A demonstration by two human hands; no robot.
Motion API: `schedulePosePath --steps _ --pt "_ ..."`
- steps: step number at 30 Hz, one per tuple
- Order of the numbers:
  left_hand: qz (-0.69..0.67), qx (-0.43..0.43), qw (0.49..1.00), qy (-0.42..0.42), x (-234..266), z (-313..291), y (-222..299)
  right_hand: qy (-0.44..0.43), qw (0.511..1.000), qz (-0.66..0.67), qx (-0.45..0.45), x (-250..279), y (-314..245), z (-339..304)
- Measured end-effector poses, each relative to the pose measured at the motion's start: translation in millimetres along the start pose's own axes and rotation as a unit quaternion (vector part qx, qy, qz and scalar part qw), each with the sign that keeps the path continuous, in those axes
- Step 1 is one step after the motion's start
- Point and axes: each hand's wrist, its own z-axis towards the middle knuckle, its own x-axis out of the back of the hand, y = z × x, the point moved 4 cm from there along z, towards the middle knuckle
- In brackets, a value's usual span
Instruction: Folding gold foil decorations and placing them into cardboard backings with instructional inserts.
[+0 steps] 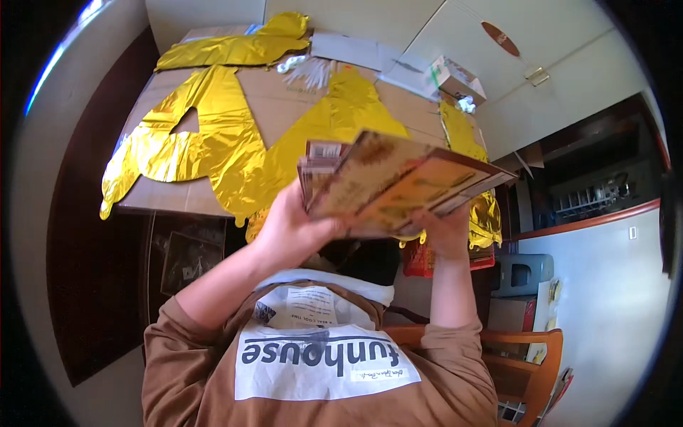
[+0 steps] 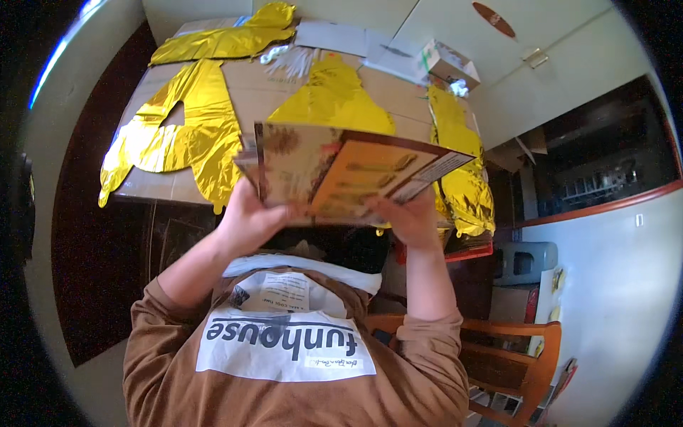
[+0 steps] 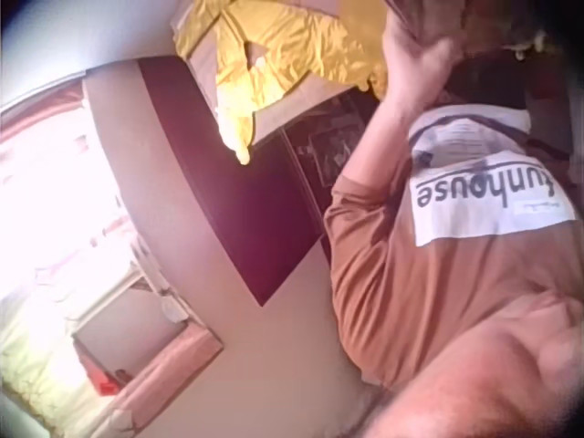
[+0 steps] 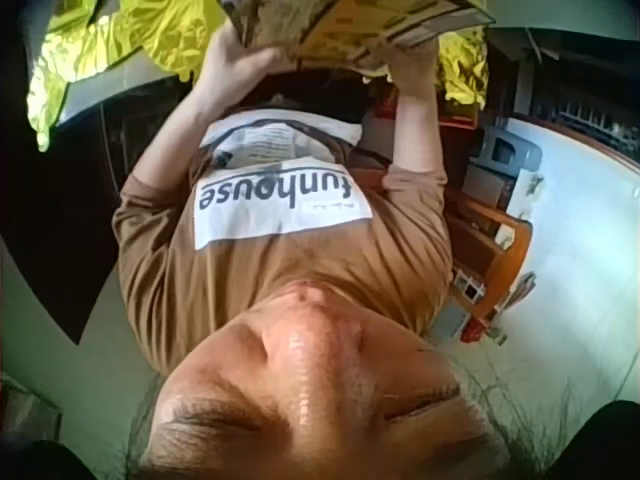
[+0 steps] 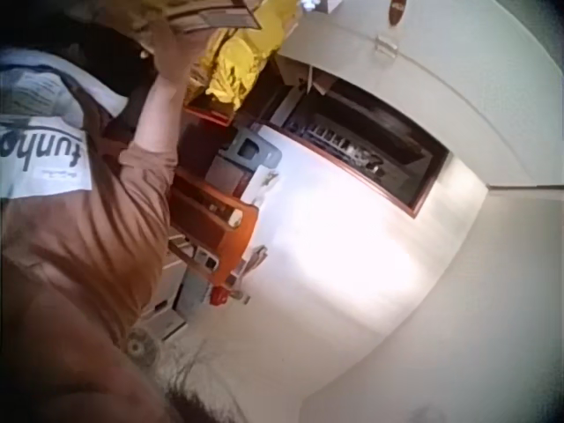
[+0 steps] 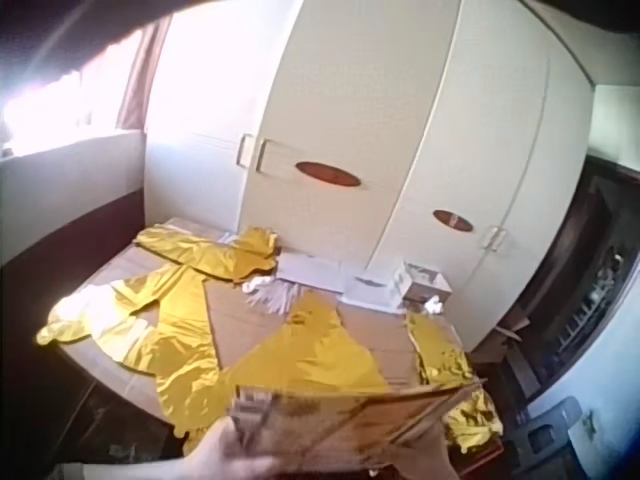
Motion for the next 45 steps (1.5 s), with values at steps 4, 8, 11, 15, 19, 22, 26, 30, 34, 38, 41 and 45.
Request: schedulePosePath --steps 4,8,11,15,19,22,26,30,34,38,41,45 --pt "0.031 -0.013 0.998 -0.052 -6.5 59.8 -26.9 -0.05 0.99 -0.126 -0.03 59.2 22.5 34.3" --pt "0.166 -0.024 0.986 -0.017 -1.3 75.3 -46.3 0.005 0.997 -0.076 -0.022 58.6 59.4 47.4" --pt "0.23 -0.02 0.973 -0.019 3.8 79.6 -59.2 -0.014 0.996 -0.08 -0.037 66.9 77.7 41.4" --pt "0.168 -0.002 0.985 -0.03 4.6 74.5 -71.1 -0.011 0.992 -0.113 -0.061 71.1 83.5 44.4" --pt "0.289 -0.095 0.953 -0.007 -8.5 63.0 -45.9 -0.029 0.993 -0.109 0.025 68.6 61.8 45.4" --pt "0.442 -0.4 0.802 0.004 -28.6 52.0 8.2 0.053 0.992 -0.11 -0.021 60.5 17.4 45.7" --pt "0.505 -0.575 0.64 0.071 -41.2 40.5 49.2 0.087 0.985 0.083 -0.121 91.9 16.8 20.7" --pt "0.554 -0.55 0.619 0.083 -28.0 44.0 46.3 -0.017 0.922 0.378 -0.087 34.5 1.9 -32.3" --pt "0.586 -0.533 0.604 0.089 -21.6 37.5 36.1 0.043 0.876 0.473 -0.085 -13.6 14.8 -48.6" --pt "0.594 -0.508 0.62 0.066 -14.6 24.1 23.6 0.177 0.942 0.255 -0.124 -13.3 27.3 -39.6" --pt "0.596 -0.461 0.651 0.091 0.1 18.9 13.7 0.183 0.947 0.242 -0.105 -5.1 32.0 -43.8" --pt "-0.01 -0.118 0.99 -0.077 15.3 12.8 8.8 0.129 0.949 0.248 -0.147 24.4 26.3 -48.4"
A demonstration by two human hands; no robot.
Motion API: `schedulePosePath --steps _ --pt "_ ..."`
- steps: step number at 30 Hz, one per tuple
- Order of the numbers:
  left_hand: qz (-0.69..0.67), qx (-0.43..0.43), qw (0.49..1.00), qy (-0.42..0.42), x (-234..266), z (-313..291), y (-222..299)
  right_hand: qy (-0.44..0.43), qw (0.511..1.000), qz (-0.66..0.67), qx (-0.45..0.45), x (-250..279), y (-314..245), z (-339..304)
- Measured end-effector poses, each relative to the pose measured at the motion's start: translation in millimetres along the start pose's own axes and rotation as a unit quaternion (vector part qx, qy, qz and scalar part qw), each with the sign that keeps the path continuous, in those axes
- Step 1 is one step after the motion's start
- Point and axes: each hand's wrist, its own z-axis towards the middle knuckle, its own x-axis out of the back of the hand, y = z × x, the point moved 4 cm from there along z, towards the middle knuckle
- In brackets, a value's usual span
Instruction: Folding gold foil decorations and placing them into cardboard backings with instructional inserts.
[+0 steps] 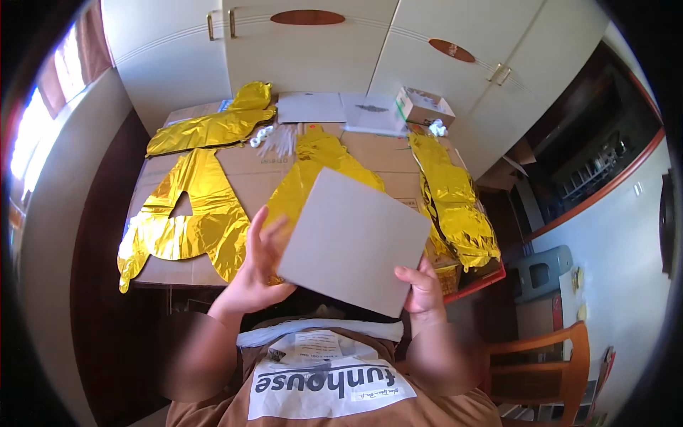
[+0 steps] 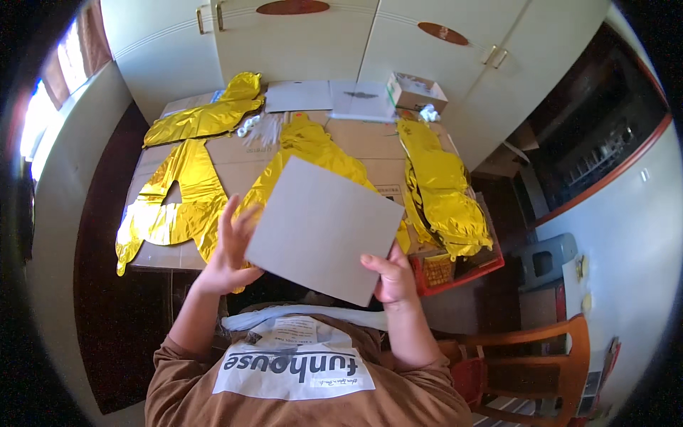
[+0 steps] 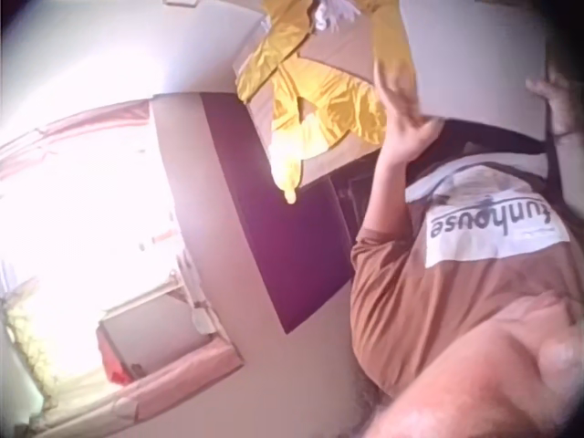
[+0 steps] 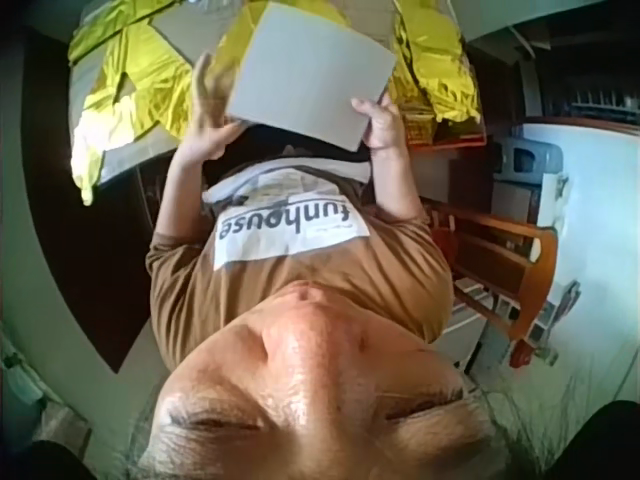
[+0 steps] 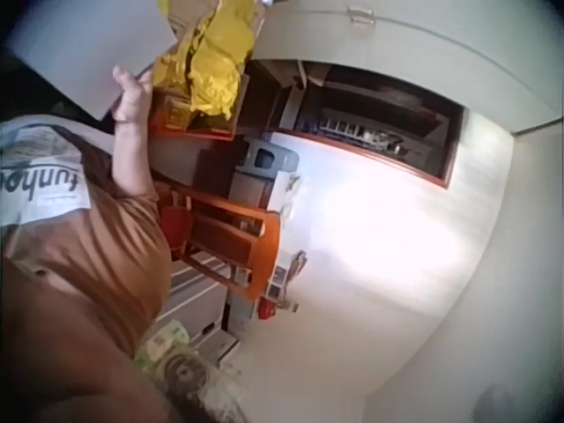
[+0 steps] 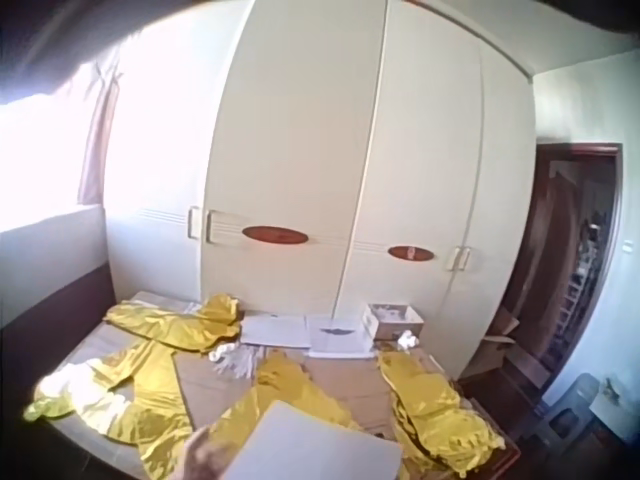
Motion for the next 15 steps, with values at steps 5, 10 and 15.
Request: schedulePosePath --steps 5,10,15 --pt "-0.321 0.316 0.892 -0.003 -2.2 -0.4 -16.5 -0.052 0.993 -0.064 -0.079 -3.0 -10.1 14.0" --pt "-0.123 0.263 0.955 0.066 1.0 25.7 -16.9 -0.031 0.989 -0.1 -0.103 -10.1 -11.0 54.7" --pt "-0.061 0.235 0.965 0.101 36.5 78.8 -23.1 -0.006 0.969 -0.183 -0.166 -31.0 -19.4 92.3"
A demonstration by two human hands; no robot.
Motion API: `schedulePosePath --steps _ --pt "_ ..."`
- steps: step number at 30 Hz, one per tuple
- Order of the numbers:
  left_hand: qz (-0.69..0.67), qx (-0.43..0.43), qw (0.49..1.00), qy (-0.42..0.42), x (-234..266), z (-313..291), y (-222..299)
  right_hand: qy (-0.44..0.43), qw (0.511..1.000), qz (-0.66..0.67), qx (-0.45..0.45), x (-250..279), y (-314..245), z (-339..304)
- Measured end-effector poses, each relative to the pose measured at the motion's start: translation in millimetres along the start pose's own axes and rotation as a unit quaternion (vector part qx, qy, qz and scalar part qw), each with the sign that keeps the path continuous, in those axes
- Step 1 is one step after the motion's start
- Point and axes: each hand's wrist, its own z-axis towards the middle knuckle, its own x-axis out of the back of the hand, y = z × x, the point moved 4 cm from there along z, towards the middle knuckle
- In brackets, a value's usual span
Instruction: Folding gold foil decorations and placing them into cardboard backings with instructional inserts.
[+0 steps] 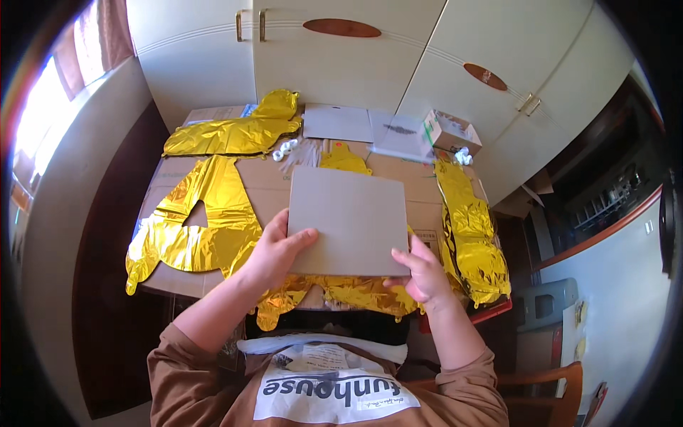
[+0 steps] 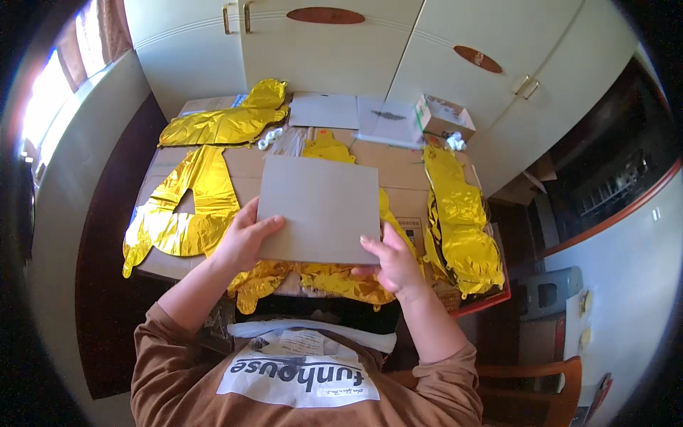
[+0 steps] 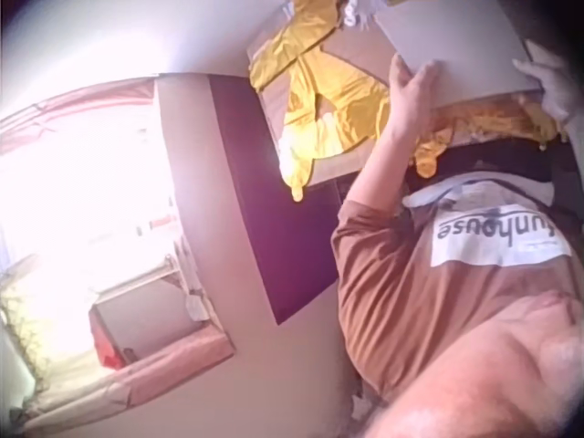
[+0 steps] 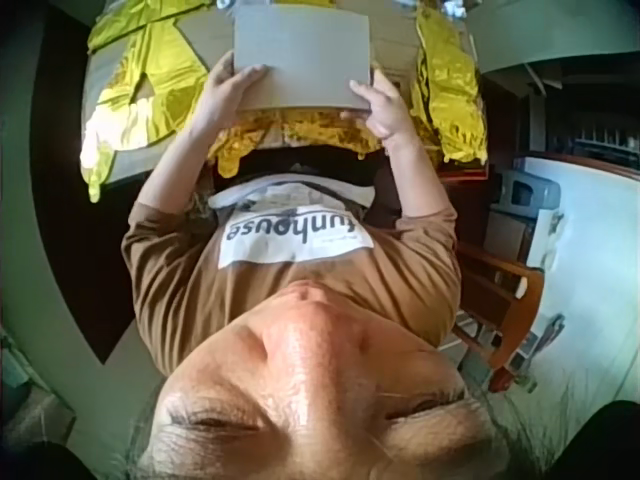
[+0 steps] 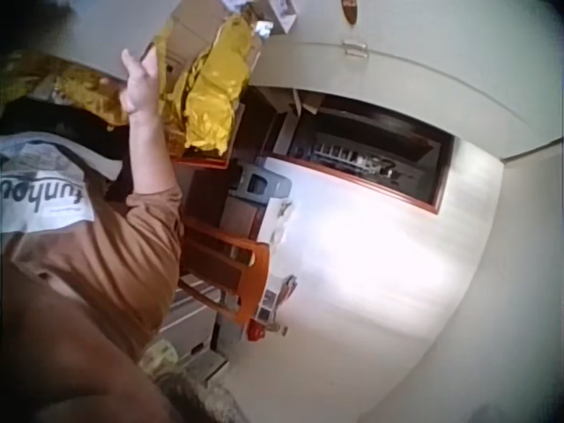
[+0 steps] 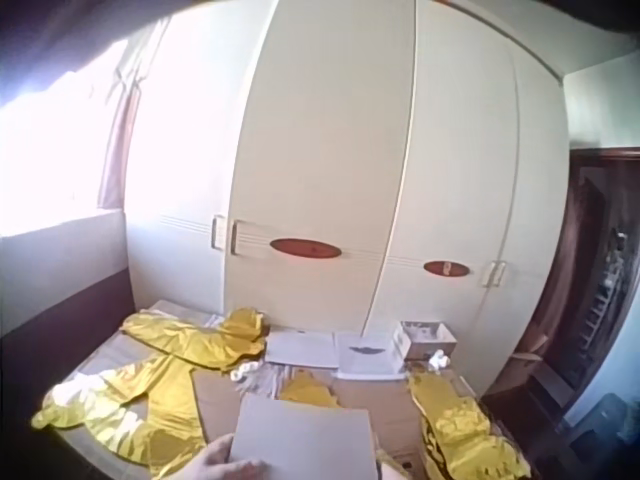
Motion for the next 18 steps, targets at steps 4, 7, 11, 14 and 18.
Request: schedulePosePath --steps 4,7,11,14,18 --pt "0.028 0.023 0.999 0.03 20.5 58.2 8.3 0.026 0.998 -0.034 0.041 6.0 -23.5 66.3" --pt "-0.03 0.083 0.994 0.056 19.8 89.4 23.0 0.034 0.998 -0.012 0.043 17.5 -40.7 117.1" --pt "0.044 0.137 0.989 0.041 37.7 137.8 36.0 0.058 0.995 0.051 0.056 48.0 -48.7 157.1" --pt "0.509 -0.083 0.856 0.042 67.8 190.8 66.8 0.111 0.982 0.12 0.094 83.1 -62.1 152.7" --pt "0.717 -0.235 0.655 -0.031 86.5 277.5 71.3 0.104 0.97 0.174 0.133 156.5 -76.0 139.6"
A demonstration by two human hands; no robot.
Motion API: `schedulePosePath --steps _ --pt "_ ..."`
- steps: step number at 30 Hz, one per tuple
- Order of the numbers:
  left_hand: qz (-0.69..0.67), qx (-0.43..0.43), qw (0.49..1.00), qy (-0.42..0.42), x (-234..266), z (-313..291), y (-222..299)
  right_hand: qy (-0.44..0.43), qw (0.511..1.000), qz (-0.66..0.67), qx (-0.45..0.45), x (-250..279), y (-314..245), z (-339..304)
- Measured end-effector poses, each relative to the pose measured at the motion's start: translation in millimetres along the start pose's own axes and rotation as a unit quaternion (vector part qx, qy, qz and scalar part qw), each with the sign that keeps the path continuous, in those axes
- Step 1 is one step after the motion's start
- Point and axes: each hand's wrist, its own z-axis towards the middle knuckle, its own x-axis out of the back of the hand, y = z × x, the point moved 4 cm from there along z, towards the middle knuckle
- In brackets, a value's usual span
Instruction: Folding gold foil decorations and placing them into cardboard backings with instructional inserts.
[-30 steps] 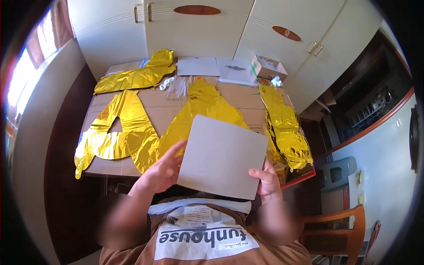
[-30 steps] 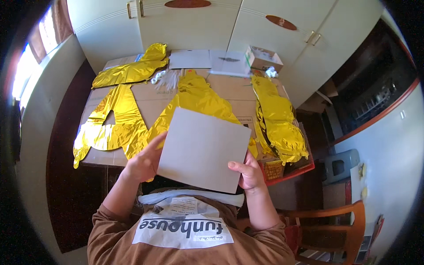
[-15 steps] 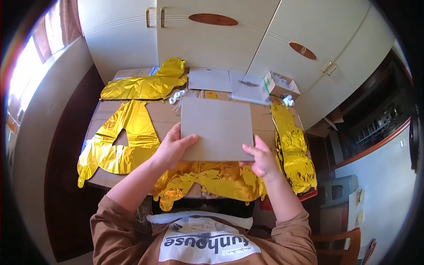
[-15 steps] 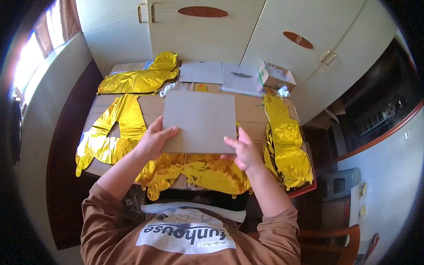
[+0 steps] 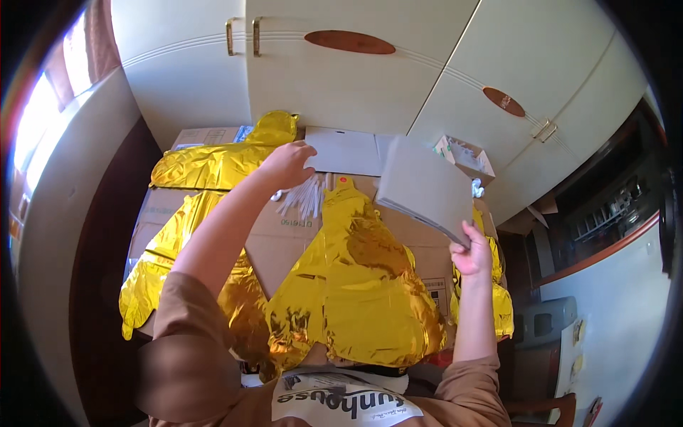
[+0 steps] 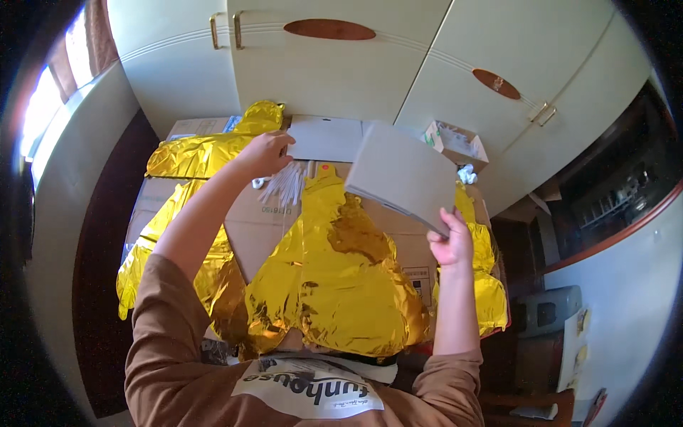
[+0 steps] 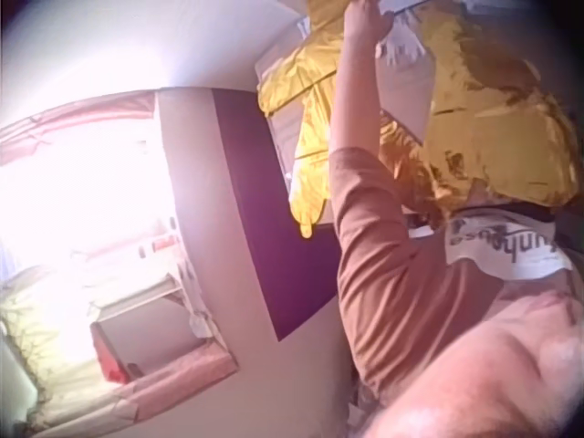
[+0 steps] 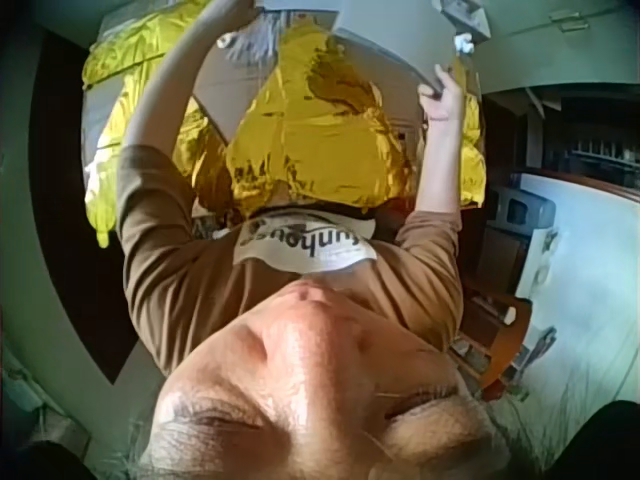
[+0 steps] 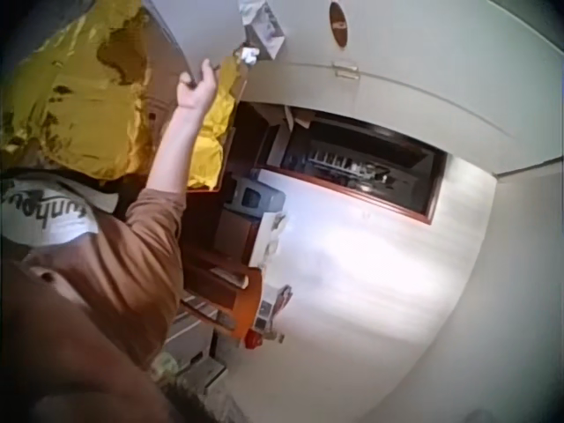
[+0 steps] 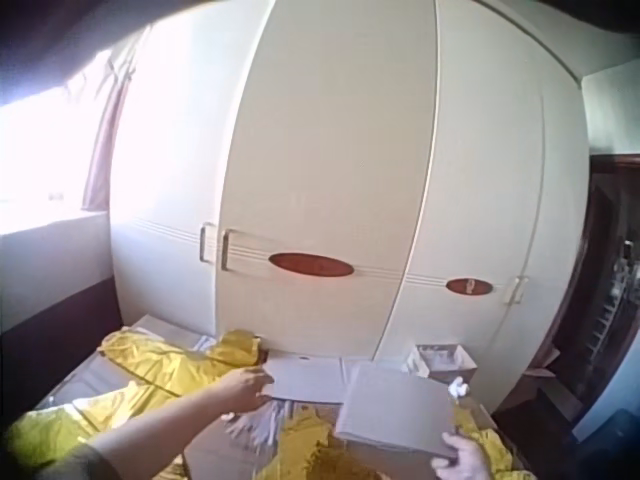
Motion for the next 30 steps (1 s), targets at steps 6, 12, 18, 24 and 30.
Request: schedulePosePath --steps 6,12,18,24,30 --pt "0.148 -0.043 0.973 -0.172 -64.6 68.9 -6.4 0.082 0.996 -0.008 0.014 31.5 -15.5 -15.3" --pt "0.151 -0.032 0.95 -0.272 -82.3 85.6 -0.6 0.06 0.998 0.002 -0.014 43.5 2.7 -14.7" --pt "0.174 -0.059 0.966 -0.181 -69.8 81.1 12.9 0.075 0.997 -0.001 -0.033 21.4 12.3 -18.8" --pt "0.122 -0.052 0.991 0.003 -54.9 87.9 -27.0 0.036 0.997 -0.02 -0.059 24.6 15.2 -17.1" --pt "0.082 0.045 0.994 0.057 -12.4 100.9 -34.6 0.034 0.992 -0.082 -0.086 -18.1 18.3 17.5"
